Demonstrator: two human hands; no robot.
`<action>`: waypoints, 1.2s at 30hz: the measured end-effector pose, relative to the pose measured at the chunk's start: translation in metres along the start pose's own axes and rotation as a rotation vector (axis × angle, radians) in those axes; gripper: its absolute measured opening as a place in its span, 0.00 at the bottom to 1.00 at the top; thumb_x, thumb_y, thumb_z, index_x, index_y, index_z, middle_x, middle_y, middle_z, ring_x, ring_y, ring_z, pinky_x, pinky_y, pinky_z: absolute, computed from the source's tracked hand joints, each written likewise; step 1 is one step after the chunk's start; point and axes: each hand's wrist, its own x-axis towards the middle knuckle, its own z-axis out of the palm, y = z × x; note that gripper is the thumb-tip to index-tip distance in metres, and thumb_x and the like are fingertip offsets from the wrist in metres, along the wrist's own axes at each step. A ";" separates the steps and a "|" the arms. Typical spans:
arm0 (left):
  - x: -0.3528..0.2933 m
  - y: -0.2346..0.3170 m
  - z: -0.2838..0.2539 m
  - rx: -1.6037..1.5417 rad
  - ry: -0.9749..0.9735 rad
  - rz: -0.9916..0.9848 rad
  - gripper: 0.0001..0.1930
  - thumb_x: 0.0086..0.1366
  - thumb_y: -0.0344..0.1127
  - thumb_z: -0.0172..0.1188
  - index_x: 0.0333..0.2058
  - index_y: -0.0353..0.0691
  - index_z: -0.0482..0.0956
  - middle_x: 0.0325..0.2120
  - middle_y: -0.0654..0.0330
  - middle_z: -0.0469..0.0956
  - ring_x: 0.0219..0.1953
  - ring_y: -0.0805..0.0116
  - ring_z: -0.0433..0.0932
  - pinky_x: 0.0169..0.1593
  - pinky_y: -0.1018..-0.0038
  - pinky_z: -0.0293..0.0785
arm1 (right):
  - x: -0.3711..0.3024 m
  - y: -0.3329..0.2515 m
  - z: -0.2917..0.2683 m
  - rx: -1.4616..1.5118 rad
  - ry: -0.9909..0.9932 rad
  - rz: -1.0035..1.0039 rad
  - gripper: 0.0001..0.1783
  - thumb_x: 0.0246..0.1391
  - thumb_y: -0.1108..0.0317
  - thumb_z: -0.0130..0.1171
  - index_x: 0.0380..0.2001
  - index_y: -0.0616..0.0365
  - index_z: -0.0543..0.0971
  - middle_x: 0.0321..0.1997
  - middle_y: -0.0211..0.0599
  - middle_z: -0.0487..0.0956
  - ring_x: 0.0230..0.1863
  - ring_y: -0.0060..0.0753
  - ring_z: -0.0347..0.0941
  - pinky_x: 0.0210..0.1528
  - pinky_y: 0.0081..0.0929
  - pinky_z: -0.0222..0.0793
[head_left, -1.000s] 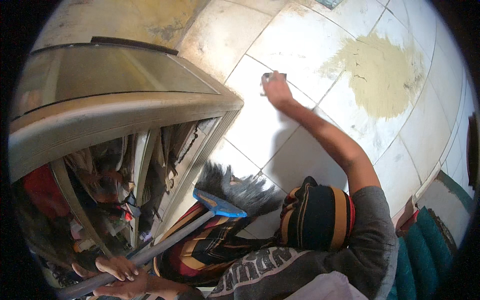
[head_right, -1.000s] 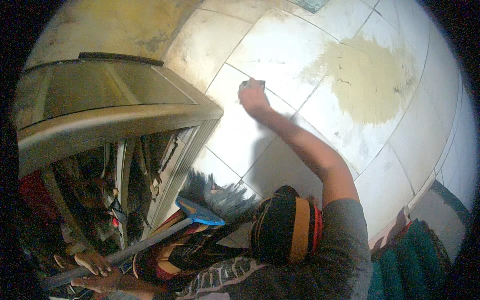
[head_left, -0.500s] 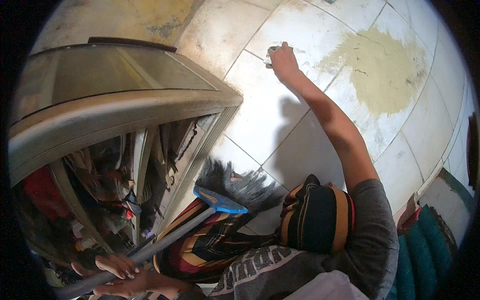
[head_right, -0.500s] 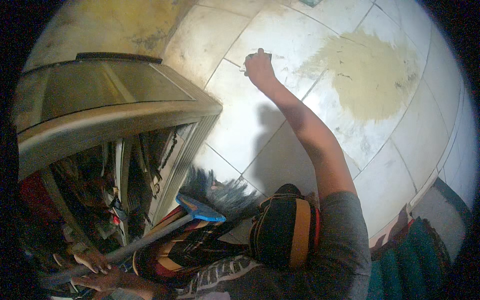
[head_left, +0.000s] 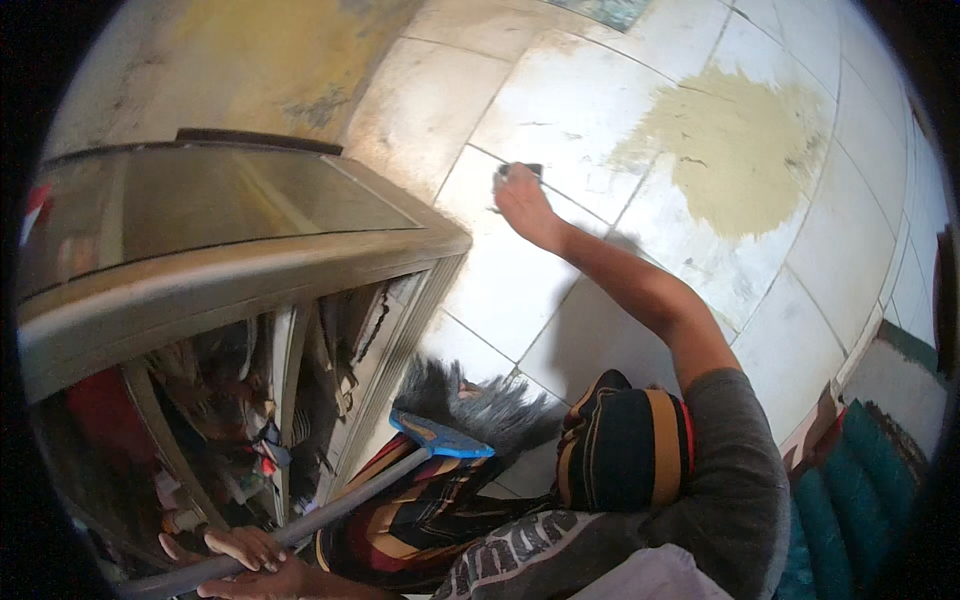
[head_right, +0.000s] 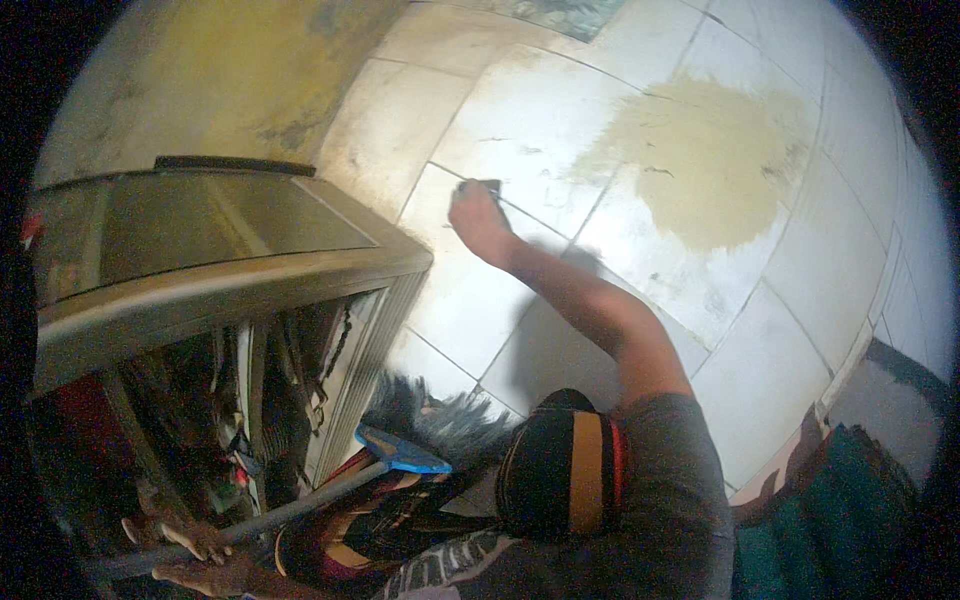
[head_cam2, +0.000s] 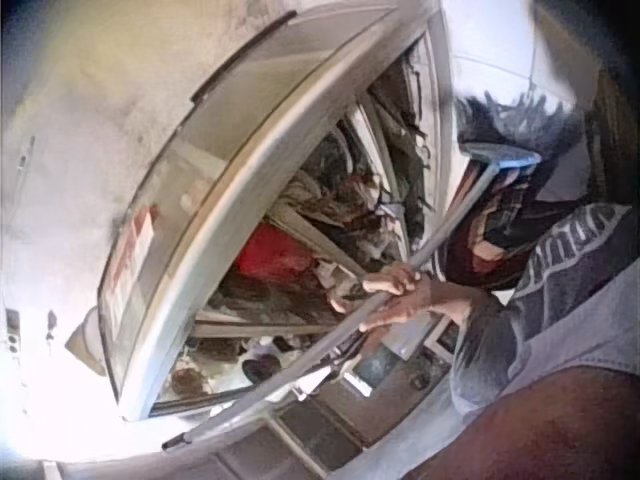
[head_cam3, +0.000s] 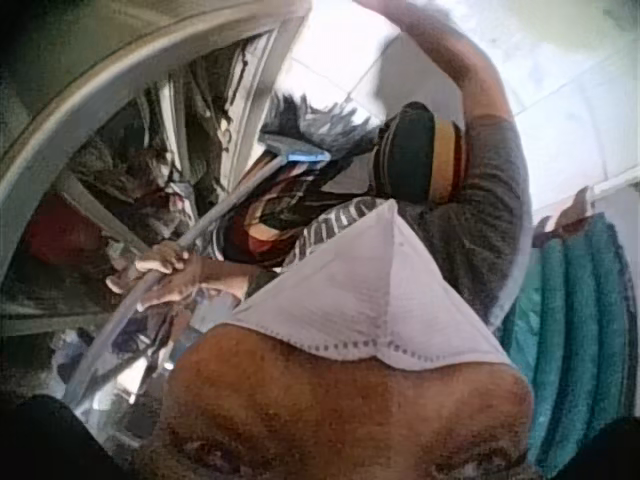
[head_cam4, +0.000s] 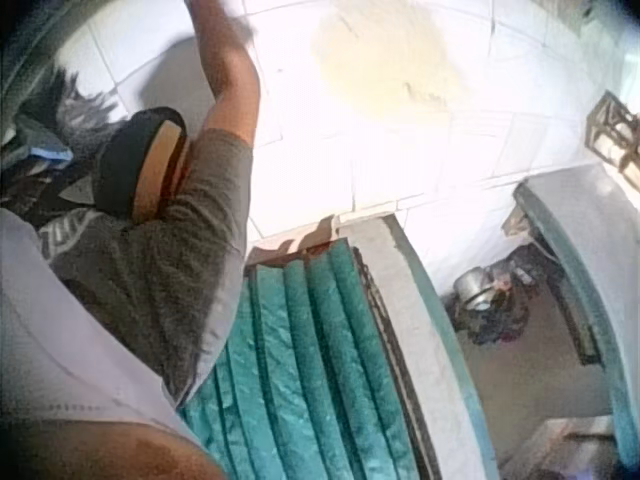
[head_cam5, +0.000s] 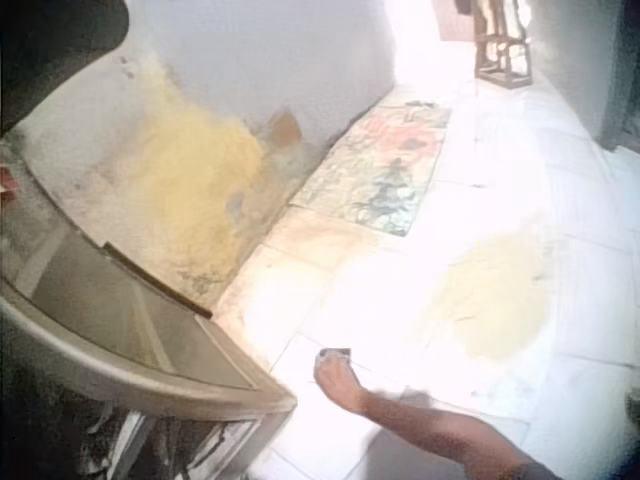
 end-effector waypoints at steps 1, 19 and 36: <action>0.006 0.002 0.027 0.042 0.117 0.048 0.28 0.63 0.54 0.33 0.57 0.44 0.49 0.11 0.58 0.61 0.07 0.73 0.54 0.08 0.79 0.59 | 0.005 0.001 -0.020 0.024 -0.002 -0.033 0.09 0.38 0.68 0.50 0.23 0.59 0.77 0.26 0.39 0.73 0.33 0.37 0.67 0.31 0.38 0.61; -0.005 -0.018 0.048 0.223 -0.047 0.101 0.28 0.63 0.53 0.34 0.58 0.46 0.46 0.15 0.63 0.57 0.10 0.79 0.50 0.12 0.83 0.46 | -0.070 0.108 -0.031 0.226 -0.098 0.229 0.08 0.38 0.71 0.50 0.21 0.65 0.74 0.31 0.48 0.71 0.39 0.46 0.64 0.35 0.36 0.66; 0.025 -0.017 0.139 0.545 0.178 0.013 0.31 0.62 0.58 0.32 0.55 0.42 0.51 0.09 0.66 0.53 0.05 0.79 0.46 0.06 0.82 0.43 | 0.005 0.224 -0.018 0.119 -0.210 0.422 0.08 0.39 0.69 0.49 0.22 0.55 0.78 0.22 0.39 0.75 0.33 0.37 0.68 0.37 0.36 0.59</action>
